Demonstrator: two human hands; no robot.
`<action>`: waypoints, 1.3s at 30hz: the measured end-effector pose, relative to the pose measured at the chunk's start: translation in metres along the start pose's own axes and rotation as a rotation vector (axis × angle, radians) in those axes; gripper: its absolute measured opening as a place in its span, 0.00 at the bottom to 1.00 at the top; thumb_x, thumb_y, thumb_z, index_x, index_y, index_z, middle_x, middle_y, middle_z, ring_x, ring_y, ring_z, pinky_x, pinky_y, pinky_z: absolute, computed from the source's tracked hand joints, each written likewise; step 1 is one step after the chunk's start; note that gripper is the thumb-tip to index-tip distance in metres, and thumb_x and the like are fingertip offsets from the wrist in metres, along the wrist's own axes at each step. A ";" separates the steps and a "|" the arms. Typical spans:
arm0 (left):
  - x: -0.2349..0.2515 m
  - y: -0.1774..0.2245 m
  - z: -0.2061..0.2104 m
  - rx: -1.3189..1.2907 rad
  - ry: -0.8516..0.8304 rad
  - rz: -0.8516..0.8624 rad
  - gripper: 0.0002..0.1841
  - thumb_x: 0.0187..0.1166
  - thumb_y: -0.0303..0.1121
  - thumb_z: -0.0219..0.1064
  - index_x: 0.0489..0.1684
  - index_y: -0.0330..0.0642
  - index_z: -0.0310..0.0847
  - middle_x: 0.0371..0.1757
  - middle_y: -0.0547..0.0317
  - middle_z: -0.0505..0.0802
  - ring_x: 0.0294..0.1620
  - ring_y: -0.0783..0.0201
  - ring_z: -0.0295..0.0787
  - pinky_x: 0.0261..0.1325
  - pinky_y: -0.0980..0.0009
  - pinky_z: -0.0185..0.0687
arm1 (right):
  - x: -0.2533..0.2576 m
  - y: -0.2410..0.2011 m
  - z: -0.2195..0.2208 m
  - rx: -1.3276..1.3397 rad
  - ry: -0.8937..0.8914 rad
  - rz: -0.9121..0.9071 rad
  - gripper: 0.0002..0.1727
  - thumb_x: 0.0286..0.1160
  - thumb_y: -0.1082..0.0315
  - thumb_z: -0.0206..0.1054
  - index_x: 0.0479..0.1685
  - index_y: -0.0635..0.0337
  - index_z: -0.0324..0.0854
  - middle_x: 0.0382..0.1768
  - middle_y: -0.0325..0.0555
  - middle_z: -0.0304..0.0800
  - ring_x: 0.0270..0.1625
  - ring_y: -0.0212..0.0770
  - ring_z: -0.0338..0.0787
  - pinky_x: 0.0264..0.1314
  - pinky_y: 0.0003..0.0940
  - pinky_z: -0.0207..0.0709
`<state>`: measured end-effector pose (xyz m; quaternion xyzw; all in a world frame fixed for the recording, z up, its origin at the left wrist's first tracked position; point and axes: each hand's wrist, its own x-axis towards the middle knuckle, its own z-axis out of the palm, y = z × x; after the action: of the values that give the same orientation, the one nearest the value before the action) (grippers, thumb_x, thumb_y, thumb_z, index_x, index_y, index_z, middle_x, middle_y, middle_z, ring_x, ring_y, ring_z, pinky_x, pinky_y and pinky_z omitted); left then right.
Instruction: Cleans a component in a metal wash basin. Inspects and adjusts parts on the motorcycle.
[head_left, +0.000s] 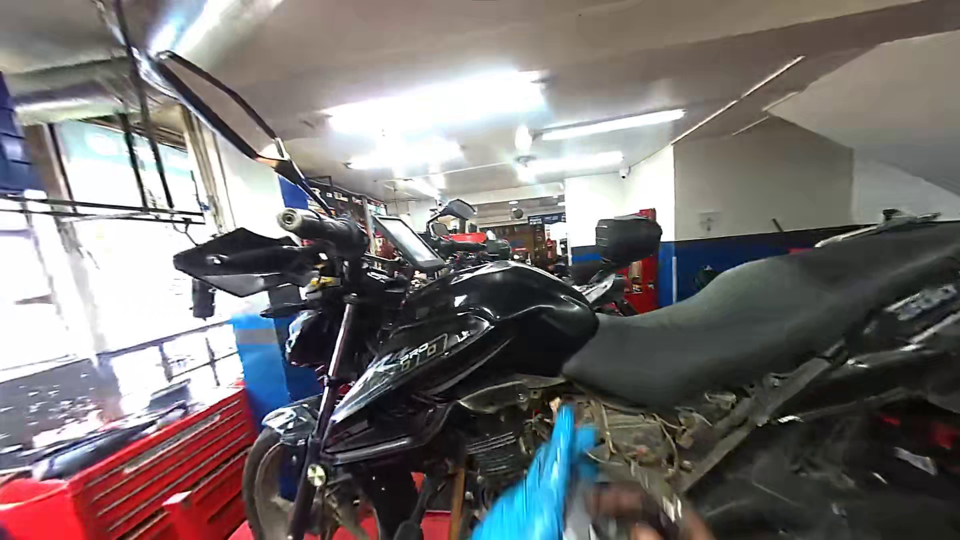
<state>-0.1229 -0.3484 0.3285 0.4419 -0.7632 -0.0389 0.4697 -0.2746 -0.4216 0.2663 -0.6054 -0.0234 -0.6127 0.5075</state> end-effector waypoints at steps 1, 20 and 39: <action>0.030 0.000 -0.020 0.074 0.060 0.018 0.70 0.49 0.54 0.90 0.93 0.31 0.44 0.85 0.46 0.75 0.83 0.56 0.75 0.84 0.55 0.75 | 0.043 -0.002 0.008 -0.071 -0.007 -0.074 0.18 0.88 0.64 0.61 0.70 0.63 0.75 0.57 0.46 0.92 0.62 0.45 0.92 0.69 0.47 0.87; 0.242 -0.199 -0.232 0.564 0.322 -0.325 0.33 0.90 0.43 0.53 0.95 0.50 0.50 0.76 0.60 0.86 0.75 0.66 0.83 0.82 0.59 0.76 | 0.510 0.180 0.124 -0.770 -0.598 0.306 0.21 0.80 0.55 0.68 0.60 0.63 0.81 0.52 0.61 0.88 0.54 0.57 0.88 0.59 0.60 0.80; 0.230 -0.219 -0.234 0.309 0.220 -0.059 0.32 0.92 0.36 0.52 0.94 0.37 0.49 0.72 0.53 0.87 0.73 0.61 0.85 0.79 0.59 0.81 | 0.521 0.180 0.090 -0.700 -0.855 0.243 0.18 0.80 0.50 0.67 0.48 0.57 0.76 0.41 0.46 0.81 0.42 0.42 0.82 0.48 0.45 0.76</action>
<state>0.1541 -0.5615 0.5114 0.5326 -0.6910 0.1133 0.4754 0.0365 -0.7597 0.5843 -0.9302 0.0475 -0.2214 0.2889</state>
